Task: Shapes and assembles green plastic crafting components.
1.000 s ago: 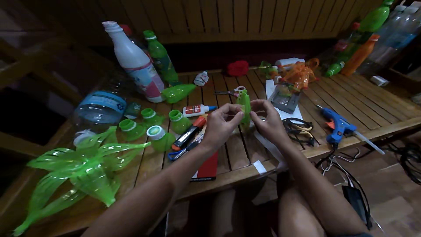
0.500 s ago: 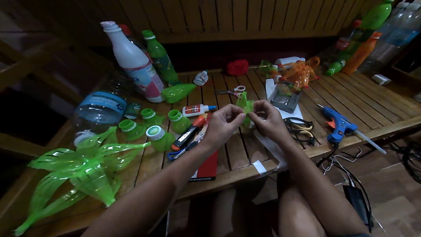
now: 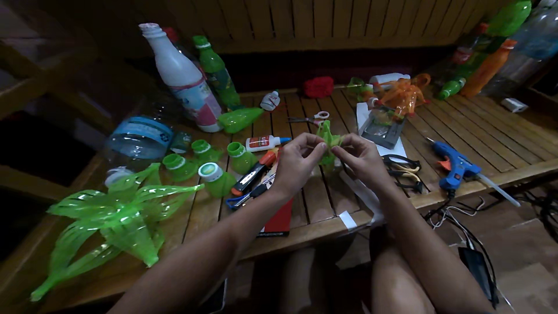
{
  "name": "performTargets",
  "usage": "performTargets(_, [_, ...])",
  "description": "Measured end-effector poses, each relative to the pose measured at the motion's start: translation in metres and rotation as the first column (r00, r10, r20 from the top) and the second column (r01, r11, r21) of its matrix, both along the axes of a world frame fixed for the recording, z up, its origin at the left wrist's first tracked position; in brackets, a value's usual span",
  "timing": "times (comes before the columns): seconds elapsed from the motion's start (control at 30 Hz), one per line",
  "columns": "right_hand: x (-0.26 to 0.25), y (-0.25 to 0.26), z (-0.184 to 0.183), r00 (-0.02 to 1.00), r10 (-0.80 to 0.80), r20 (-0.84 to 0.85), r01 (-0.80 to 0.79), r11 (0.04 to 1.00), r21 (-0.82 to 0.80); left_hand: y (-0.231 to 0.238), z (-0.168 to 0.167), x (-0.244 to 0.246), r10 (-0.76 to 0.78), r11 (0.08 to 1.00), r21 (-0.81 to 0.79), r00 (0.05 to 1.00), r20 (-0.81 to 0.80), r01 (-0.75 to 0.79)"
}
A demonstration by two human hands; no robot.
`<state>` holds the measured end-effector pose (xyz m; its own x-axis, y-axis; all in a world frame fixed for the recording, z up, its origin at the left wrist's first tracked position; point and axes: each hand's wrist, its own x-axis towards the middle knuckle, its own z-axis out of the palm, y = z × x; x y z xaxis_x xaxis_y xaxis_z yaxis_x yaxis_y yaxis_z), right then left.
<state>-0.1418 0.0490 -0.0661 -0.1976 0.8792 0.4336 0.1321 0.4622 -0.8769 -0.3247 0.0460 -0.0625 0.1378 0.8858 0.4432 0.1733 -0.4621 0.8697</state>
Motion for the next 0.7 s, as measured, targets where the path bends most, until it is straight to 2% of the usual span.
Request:
performTargets(0.33, [-0.004,-0.001,0.000,0.999,-0.034,-0.002,0.034,0.999,0.020,-0.005,0.000,0.012,0.153,0.984,0.103,0.986,-0.059,-0.147])
performTargets(0.57, [-0.005,-0.002,0.001,0.998,-0.062,0.003,0.062,0.998,0.012,-0.003,-0.001,0.012,0.172,0.977,0.150,0.977,-0.129,-0.152])
performTargets(0.7, [-0.005,-0.001,0.000,0.998,-0.060,0.015,0.060,0.998,0.030,-0.003,0.000,0.011,0.163,0.983,0.109,0.975,-0.150,-0.148])
